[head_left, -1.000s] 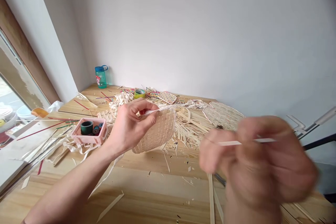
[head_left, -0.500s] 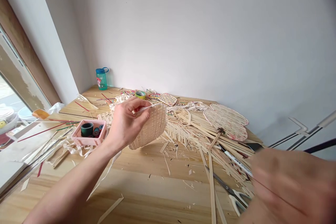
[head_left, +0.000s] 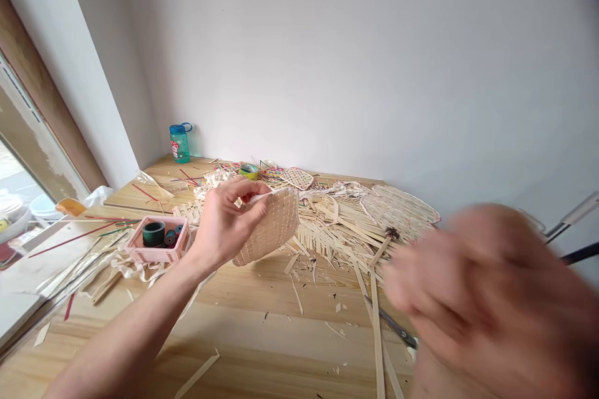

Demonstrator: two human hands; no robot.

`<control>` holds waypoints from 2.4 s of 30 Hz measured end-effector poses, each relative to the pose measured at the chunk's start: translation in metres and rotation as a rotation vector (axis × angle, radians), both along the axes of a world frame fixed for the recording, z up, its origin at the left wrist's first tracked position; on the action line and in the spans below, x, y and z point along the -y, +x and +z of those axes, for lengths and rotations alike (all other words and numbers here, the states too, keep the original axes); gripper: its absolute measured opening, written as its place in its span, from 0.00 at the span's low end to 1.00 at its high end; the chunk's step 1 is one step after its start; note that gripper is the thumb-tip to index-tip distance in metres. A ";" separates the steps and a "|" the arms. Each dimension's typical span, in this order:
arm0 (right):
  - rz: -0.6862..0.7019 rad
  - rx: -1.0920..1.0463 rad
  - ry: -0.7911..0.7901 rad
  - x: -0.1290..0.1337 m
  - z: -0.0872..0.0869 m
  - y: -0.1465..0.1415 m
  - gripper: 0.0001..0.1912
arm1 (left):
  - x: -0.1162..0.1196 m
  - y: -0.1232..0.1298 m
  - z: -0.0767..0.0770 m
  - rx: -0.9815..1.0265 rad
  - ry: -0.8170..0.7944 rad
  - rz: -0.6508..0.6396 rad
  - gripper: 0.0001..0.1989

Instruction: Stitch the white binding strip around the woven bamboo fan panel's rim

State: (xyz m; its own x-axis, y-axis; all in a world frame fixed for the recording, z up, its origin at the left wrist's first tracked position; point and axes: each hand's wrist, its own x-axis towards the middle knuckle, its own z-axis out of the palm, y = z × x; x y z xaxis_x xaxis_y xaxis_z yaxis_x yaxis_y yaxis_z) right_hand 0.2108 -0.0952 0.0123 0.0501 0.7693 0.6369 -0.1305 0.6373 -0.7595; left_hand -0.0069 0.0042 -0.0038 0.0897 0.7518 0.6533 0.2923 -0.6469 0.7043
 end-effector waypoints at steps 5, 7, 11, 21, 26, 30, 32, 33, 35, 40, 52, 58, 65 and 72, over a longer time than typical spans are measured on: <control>0.022 0.198 -0.084 -0.044 -0.011 -0.029 0.04 | 0.011 0.003 0.005 -0.008 0.077 -0.040 0.05; -0.106 0.281 -0.034 -0.050 -0.019 -0.036 0.05 | 0.015 0.004 0.006 -0.001 0.085 -0.054 0.06; -0.280 0.350 0.066 -0.051 -0.028 -0.043 0.06 | 0.017 0.006 0.005 0.012 0.084 -0.081 0.05; -0.384 0.433 0.167 -0.050 -0.028 -0.046 0.06 | 0.020 0.007 0.007 0.031 0.006 -0.083 0.05; -0.381 0.443 0.169 -0.049 -0.028 -0.045 0.07 | 0.021 0.007 0.007 0.051 -0.030 -0.084 0.05; -0.386 0.456 0.176 -0.049 -0.029 -0.046 0.07 | 0.020 0.007 0.005 0.050 -0.038 -0.089 0.05; -0.384 0.461 0.177 -0.049 -0.029 -0.046 0.07 | 0.019 0.007 0.005 0.048 -0.042 -0.091 0.05; -0.382 0.461 0.177 -0.050 -0.029 -0.046 0.07 | 0.018 0.007 0.005 0.046 -0.041 -0.091 0.05; -0.377 0.459 0.175 -0.050 -0.030 -0.045 0.07 | 0.018 0.007 0.005 0.034 -0.026 -0.081 0.05; -0.376 0.455 0.163 -0.051 -0.030 -0.045 0.07 | 0.018 0.007 0.004 -0.032 0.108 -0.027 0.04; -0.461 0.566 0.149 -0.044 -0.028 -0.047 0.06 | 0.021 0.017 -0.007 -0.351 0.670 0.260 0.05; -0.488 0.570 0.151 -0.046 -0.032 -0.049 0.07 | 0.024 0.021 -0.010 -0.349 0.677 0.279 0.04; -0.426 0.531 0.107 -0.053 -0.036 -0.047 0.06 | 0.022 0.023 -0.014 -0.326 0.659 0.258 0.04; -0.320 0.518 0.053 -0.052 -0.030 -0.039 0.06 | 0.016 0.016 -0.008 -0.351 0.670 0.310 0.05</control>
